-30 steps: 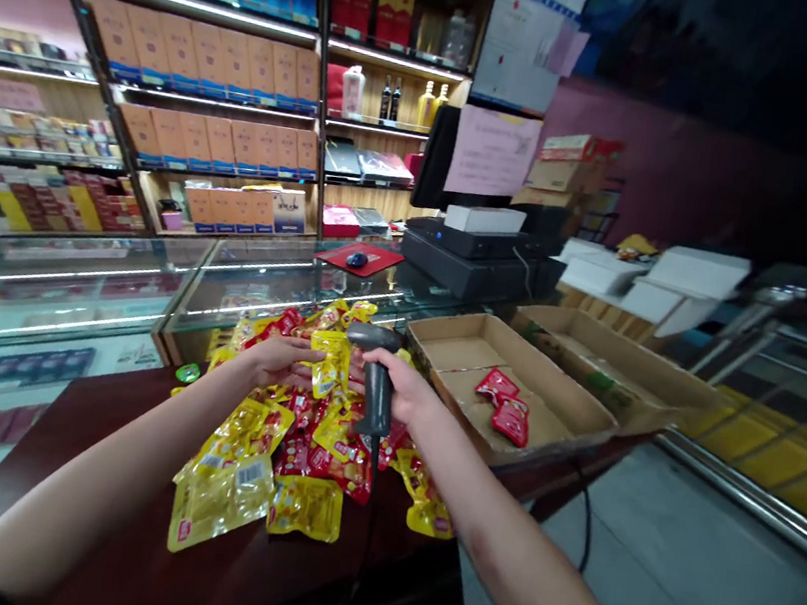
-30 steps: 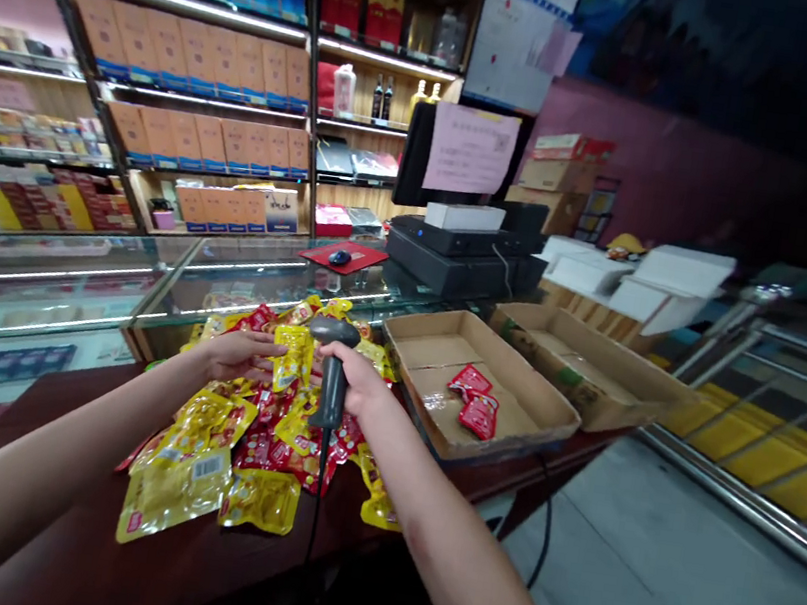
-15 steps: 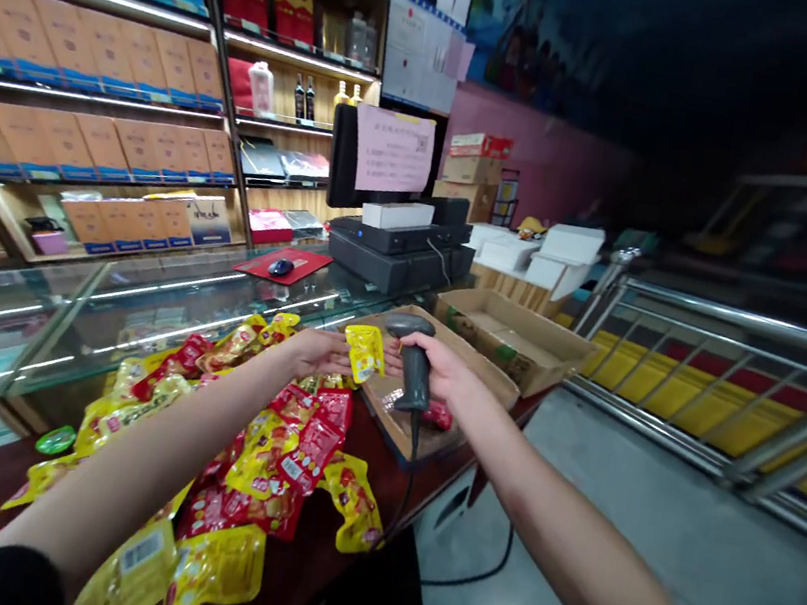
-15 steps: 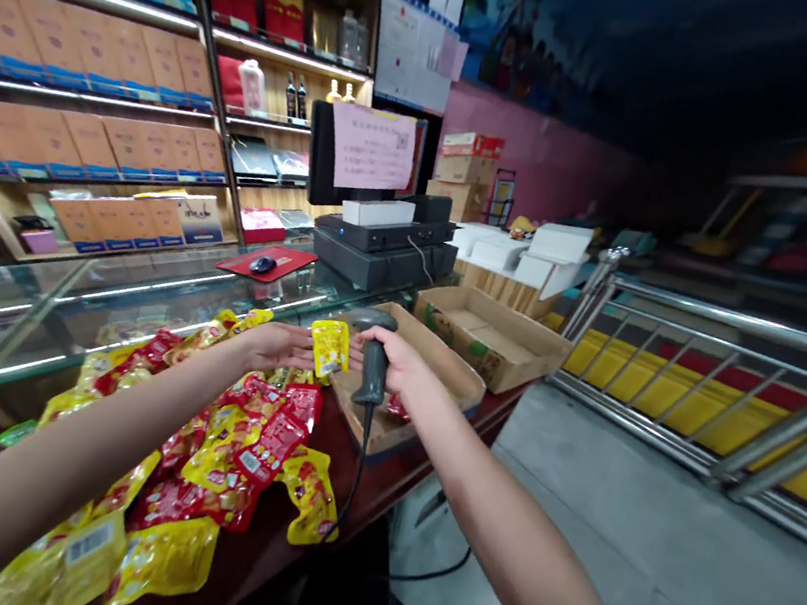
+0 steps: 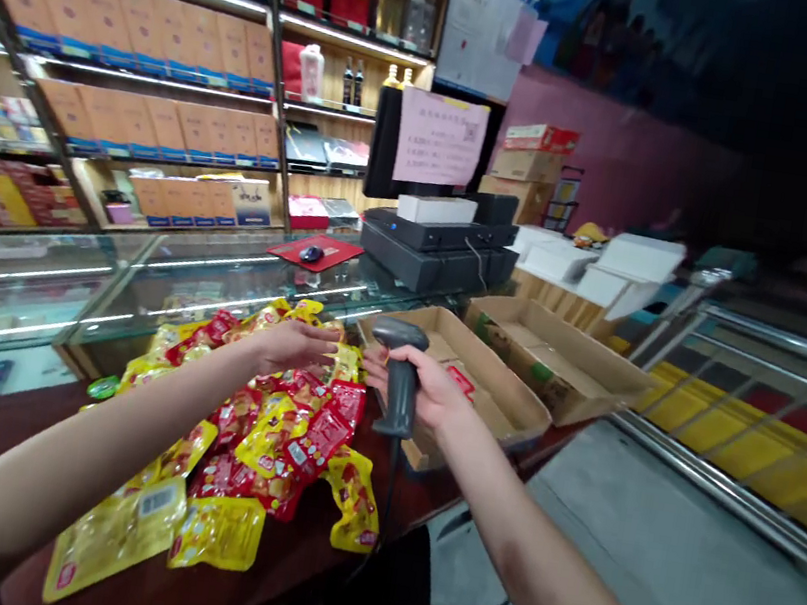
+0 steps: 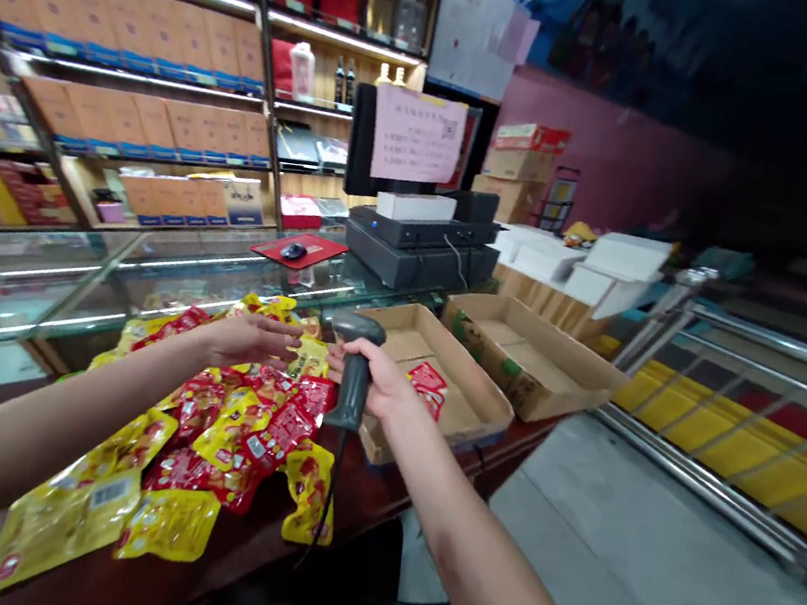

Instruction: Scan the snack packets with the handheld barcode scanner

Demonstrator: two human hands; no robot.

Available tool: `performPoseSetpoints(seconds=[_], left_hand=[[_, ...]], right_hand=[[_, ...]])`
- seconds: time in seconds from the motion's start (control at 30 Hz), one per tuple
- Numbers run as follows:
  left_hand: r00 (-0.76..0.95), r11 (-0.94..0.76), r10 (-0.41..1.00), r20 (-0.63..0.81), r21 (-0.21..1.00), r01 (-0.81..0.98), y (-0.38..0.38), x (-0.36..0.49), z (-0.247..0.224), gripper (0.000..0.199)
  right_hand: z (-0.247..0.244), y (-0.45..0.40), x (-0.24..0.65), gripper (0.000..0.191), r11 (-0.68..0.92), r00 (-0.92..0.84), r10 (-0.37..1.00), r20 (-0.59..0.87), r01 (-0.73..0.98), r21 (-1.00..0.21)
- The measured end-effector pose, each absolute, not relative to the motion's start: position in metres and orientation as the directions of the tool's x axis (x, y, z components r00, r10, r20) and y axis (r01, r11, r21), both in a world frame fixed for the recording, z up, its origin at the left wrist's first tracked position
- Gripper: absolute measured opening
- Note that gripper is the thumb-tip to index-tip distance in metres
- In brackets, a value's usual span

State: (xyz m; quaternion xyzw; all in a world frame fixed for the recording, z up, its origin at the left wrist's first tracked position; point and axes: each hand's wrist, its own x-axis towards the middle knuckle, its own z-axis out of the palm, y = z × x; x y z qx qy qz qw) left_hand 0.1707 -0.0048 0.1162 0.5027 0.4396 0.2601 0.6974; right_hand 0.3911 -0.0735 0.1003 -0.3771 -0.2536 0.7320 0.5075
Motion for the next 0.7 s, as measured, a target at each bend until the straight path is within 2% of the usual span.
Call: performPoseSetpoints(seconds=[0.13,0.4,0.57,0.7], left_hand=[[0.355,0.334,0.871,-0.340,0.939,0.082,-0.030,0.106,0.121,0.047],[0.045,0.312,0.948,-0.317,0.946,0.093,-0.067,0.021,0.105,0.038],[-0.072,0.289,0.957,-0.280,0.904,0.315,-0.092,-0.018,0.085,0.039],[-0.017,0.202,0.972,-0.234,0.796,0.570,-0.114,-0.047,0.067,0.033]], right_hand=[[0.097,-0.063,0.330,0.016,-0.552,-0.425,0.829,-0.363,-0.523,-0.650],[0.088,-0.051,0.246,0.015,-0.670,-0.576,0.702,-0.420,-0.334,-0.663],[0.075,-0.063,0.218,0.016,-0.686,-0.590,0.685,-0.428,-0.323,-0.652],[0.060,-0.084,0.200,0.017,-0.711,-0.593,0.665,-0.454,-0.317,-0.627]])
